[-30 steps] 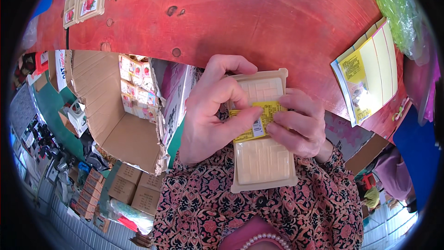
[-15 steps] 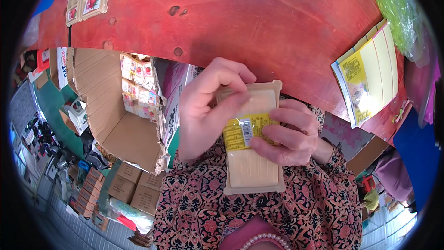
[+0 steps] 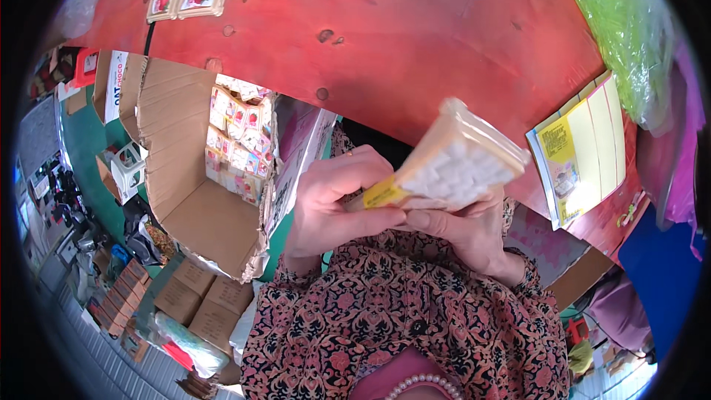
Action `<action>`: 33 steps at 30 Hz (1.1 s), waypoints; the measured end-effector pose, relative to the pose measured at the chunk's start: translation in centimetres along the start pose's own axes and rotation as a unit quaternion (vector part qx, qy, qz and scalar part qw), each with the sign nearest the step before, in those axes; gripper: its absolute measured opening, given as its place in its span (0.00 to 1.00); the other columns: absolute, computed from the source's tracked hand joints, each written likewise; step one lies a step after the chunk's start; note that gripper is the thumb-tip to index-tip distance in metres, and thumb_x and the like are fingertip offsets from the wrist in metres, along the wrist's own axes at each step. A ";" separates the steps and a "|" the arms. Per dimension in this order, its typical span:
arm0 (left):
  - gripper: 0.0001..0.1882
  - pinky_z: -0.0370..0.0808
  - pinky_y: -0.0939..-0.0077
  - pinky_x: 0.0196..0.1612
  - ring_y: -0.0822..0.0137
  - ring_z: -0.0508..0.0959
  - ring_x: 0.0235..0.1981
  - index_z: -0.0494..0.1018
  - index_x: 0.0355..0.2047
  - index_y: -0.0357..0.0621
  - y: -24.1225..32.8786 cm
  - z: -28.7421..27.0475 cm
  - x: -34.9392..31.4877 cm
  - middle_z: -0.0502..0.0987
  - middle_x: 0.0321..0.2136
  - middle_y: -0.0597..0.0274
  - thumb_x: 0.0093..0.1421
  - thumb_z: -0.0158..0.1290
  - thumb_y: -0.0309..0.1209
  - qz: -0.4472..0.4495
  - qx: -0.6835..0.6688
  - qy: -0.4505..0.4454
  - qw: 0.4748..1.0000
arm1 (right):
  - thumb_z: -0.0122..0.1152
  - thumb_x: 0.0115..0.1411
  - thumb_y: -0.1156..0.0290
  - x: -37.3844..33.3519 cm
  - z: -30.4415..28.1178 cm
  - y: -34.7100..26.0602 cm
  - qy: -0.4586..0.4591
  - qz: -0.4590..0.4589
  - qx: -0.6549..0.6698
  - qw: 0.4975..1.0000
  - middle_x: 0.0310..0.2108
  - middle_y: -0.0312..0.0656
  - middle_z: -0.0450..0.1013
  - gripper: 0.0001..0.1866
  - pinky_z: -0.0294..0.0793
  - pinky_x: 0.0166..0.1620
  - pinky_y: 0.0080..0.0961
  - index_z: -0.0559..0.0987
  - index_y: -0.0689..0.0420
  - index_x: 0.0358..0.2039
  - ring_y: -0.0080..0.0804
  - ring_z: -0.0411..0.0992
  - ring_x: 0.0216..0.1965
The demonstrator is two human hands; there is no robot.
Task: Applying labels to small plastic trays containing marshmallows.
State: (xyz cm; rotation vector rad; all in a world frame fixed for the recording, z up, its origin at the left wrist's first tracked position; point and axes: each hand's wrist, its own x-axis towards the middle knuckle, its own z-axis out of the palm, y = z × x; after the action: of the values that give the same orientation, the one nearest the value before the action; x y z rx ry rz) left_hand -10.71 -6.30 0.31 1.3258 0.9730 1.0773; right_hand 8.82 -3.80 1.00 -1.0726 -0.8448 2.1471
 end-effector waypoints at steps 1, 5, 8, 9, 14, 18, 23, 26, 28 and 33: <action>0.13 0.70 0.75 0.30 0.67 0.75 0.28 0.74 0.33 0.33 0.2 0.3 -0.2 0.76 0.29 0.57 0.46 0.63 0.21 -0.099 -0.056 0.025 0.993 | 0.68 0.50 0.80 0.1 0.1 -0.1 -0.010 -0.009 -0.005 1.000 0.36 0.40 0.78 0.16 0.76 0.41 0.20 0.78 0.64 0.40 0.22 0.75 0.36; 0.08 0.69 0.82 0.29 0.77 0.74 0.29 0.73 0.35 0.31 1.2 0.9 -1.0 0.76 0.32 0.59 0.55 0.57 0.22 -0.260 -0.188 0.086 0.943 | 0.66 0.50 0.81 0.4 0.4 0.0 -0.013 0.042 0.027 0.999 0.37 0.40 0.78 0.15 0.75 0.41 0.19 0.78 0.64 0.41 0.22 0.75 0.36; 0.07 0.72 0.84 0.29 0.78 0.76 0.28 0.74 0.34 0.32 1.2 1.5 -1.7 0.76 0.27 0.62 0.57 0.56 0.25 -0.285 -0.198 0.137 0.928 | 0.64 0.50 0.83 0.4 0.9 0.2 0.004 0.054 -0.051 0.997 0.37 0.41 0.77 0.15 0.75 0.40 0.18 0.77 0.65 0.41 0.22 0.75 0.36; 0.07 0.73 0.84 0.28 0.78 0.76 0.27 0.73 0.33 0.33 0.9 1.2 -1.9 0.76 0.25 0.63 0.57 0.56 0.26 -0.305 -0.106 0.100 0.941 | 0.65 0.49 0.83 0.4 1.0 0.3 -0.012 0.041 -0.097 0.994 0.36 0.40 0.77 0.15 0.75 0.40 0.19 0.77 0.65 0.40 0.23 0.75 0.36; 0.08 0.73 0.84 0.26 0.77 0.76 0.25 0.74 0.32 0.35 0.4 0.3 -4.3 0.76 0.24 0.64 0.57 0.57 0.28 -0.191 -0.048 0.089 0.976 | 0.66 0.48 0.82 0.7 1.8 1.3 -0.077 0.044 -0.133 0.987 0.38 0.41 0.76 0.19 0.75 0.43 0.21 0.75 0.66 0.43 0.25 0.75 0.39; 0.09 0.76 0.77 0.39 0.72 0.79 0.32 0.76 0.37 0.36 -0.5 -0.9 -9.0 0.80 0.34 0.59 0.54 0.56 0.22 -0.176 -0.230 0.385 0.876 | 0.67 0.49 0.77 1.3 1.9 2.1 -0.136 0.010 -0.186 0.973 0.36 0.42 0.72 0.20 0.70 0.48 0.24 0.73 0.63 0.43 0.28 0.73 0.39; 0.17 0.74 0.65 0.50 0.59 0.77 0.45 0.67 0.49 0.32 -5.3 -7.1 -16.5 0.74 0.47 0.50 0.63 0.48 0.30 -0.135 -0.379 0.635 0.659 | 0.59 0.52 0.82 2.0 1.5 2.0 -0.186 0.010 -0.307 0.933 0.33 0.38 0.69 0.17 0.69 0.45 0.19 0.73 0.64 0.44 0.24 0.70 0.40; 0.19 0.70 0.60 0.55 0.58 0.74 0.49 0.65 0.53 0.38 -9.3 -10.1 -19.1 0.73 0.49 0.54 0.63 0.49 0.30 -0.144 -0.441 0.692 0.553 | 0.59 0.52 0.82 2.2 1.6 2.1 -0.194 -0.008 -0.420 0.886 0.30 0.43 0.69 0.15 0.71 0.41 0.23 0.73 0.64 0.42 0.32 0.72 0.36; 0.15 0.71 0.56 0.54 0.58 0.73 0.49 0.66 0.50 0.38 -12.1 -12.5 -20.1 0.73 0.47 0.55 0.62 0.48 0.24 -0.144 -0.412 0.691 0.576 | 0.59 0.51 0.79 2.3 1.8 2.3 -0.203 -0.117 -0.507 0.829 0.32 0.49 0.69 0.15 0.69 0.35 0.35 0.73 0.62 0.41 0.48 0.69 0.34; 0.11 0.74 0.58 0.50 0.58 0.75 0.46 0.68 0.46 0.38 -17.1 -17.7 -26.3 0.75 0.42 0.53 0.64 0.46 0.26 -0.135 -0.373 0.730 0.556 | 0.59 0.50 0.79 2.1 2.1 2.5 -0.185 -0.143 -0.596 0.768 0.32 0.51 0.68 0.14 0.68 0.36 0.39 0.73 0.64 0.39 0.51 0.68 0.35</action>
State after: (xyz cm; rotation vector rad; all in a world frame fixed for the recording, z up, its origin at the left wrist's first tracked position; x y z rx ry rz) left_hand -33.58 -26.65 -18.75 -0.7602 1.4477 1.9925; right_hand 5.46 -4.41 -0.84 -0.8884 -2.5586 1.4164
